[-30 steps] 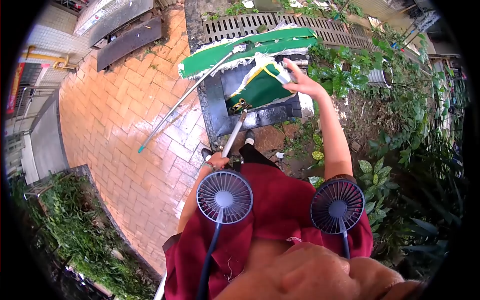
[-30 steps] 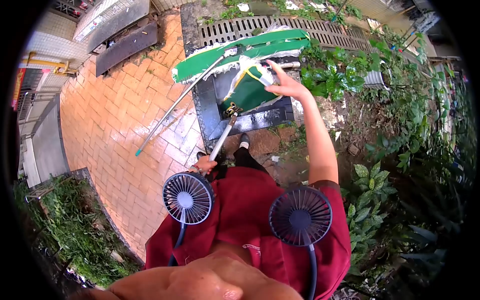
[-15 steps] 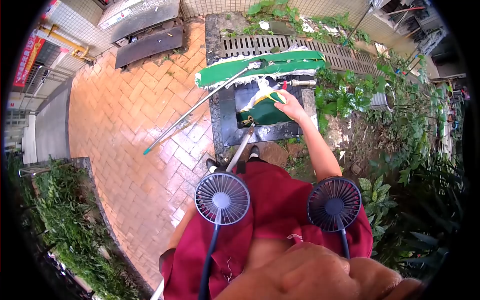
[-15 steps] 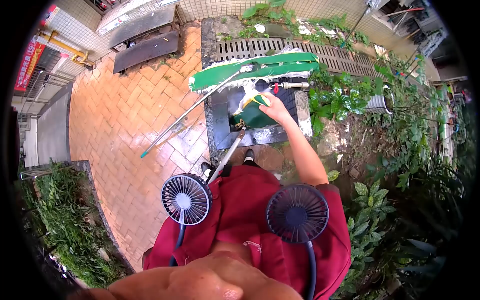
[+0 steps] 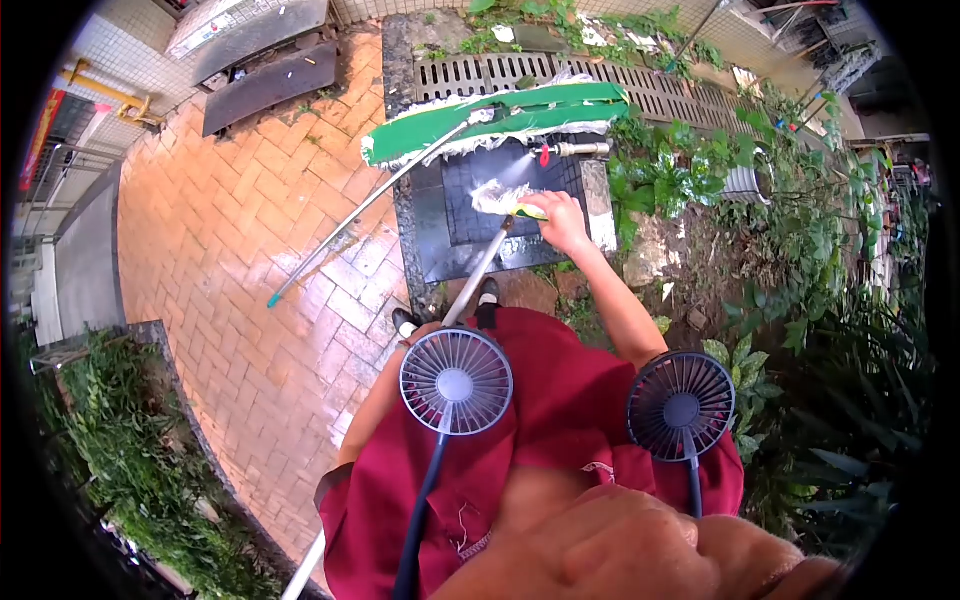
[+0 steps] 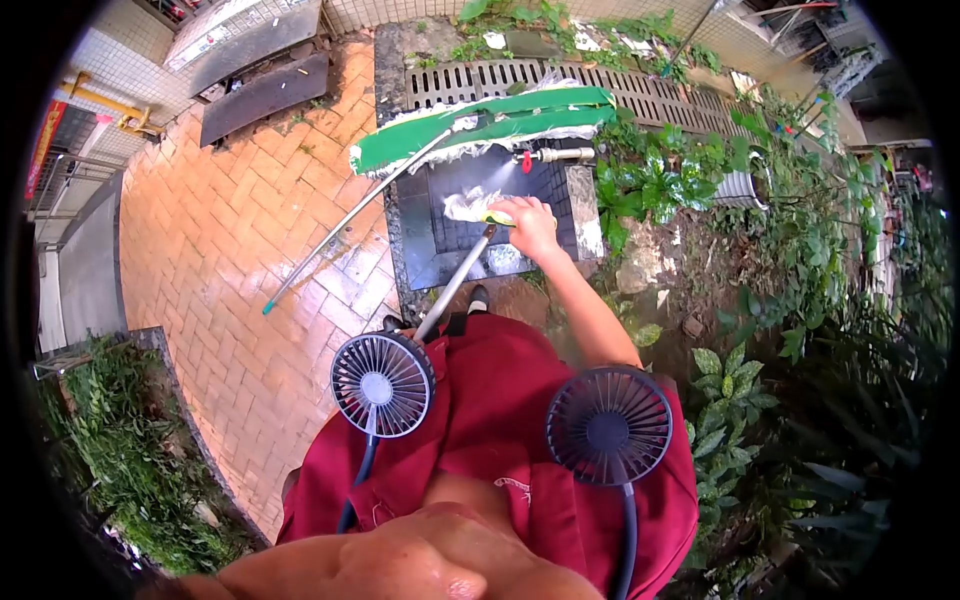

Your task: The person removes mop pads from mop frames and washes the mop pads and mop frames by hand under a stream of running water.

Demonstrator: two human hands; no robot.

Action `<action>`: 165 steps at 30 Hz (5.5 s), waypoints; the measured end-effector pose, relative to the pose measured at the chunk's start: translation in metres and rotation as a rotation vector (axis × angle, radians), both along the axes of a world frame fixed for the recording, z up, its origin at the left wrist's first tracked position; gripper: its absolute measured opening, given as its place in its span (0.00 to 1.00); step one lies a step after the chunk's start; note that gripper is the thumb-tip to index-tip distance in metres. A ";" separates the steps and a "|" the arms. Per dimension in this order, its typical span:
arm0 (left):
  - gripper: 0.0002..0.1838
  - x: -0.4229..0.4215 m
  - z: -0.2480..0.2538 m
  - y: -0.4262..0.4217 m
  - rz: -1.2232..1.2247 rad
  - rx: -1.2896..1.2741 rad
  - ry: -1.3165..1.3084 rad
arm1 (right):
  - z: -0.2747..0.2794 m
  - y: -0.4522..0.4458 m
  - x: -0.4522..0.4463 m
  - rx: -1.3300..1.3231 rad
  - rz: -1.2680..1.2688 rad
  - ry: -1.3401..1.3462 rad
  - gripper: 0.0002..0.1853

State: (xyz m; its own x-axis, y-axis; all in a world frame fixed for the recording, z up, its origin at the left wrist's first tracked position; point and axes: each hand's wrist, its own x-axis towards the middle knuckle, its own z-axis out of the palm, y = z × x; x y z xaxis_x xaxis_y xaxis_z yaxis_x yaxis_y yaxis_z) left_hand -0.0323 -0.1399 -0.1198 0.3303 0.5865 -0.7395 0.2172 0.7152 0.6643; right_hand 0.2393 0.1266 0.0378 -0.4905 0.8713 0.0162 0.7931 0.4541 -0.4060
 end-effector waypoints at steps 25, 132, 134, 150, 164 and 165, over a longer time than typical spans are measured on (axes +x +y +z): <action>0.15 0.004 -0.004 0.039 0.008 -0.058 -0.071 | -0.021 0.168 0.057 -0.171 -0.036 0.061 0.22; 0.18 0.002 0.001 -0.014 0.152 0.097 -0.055 | -0.032 -0.026 -0.046 0.067 0.130 -0.181 0.22; 0.18 0.006 0.001 -0.007 0.160 0.096 -0.039 | -0.046 -0.020 -0.046 0.023 0.157 -0.209 0.21; 0.18 0.011 -0.015 0.042 0.038 0.132 0.084 | -0.029 0.077 0.052 -0.165 0.002 -0.082 0.21; 0.16 -0.005 -0.032 0.021 0.057 0.087 0.113 | -0.033 0.054 0.006 -0.026 0.049 -0.091 0.18; 0.16 -0.006 -0.028 0.020 0.049 0.093 0.122 | -0.032 0.054 -0.005 -0.037 0.047 -0.085 0.17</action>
State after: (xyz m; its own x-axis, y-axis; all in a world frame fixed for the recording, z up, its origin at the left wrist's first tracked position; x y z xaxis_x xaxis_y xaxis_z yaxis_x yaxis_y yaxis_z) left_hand -0.0384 -0.1200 -0.1478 0.2110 0.6675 -0.7140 0.2667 0.6635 0.6991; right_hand 0.2347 0.1806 0.0062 -0.5291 0.8465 -0.0585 0.8035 0.4776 -0.3554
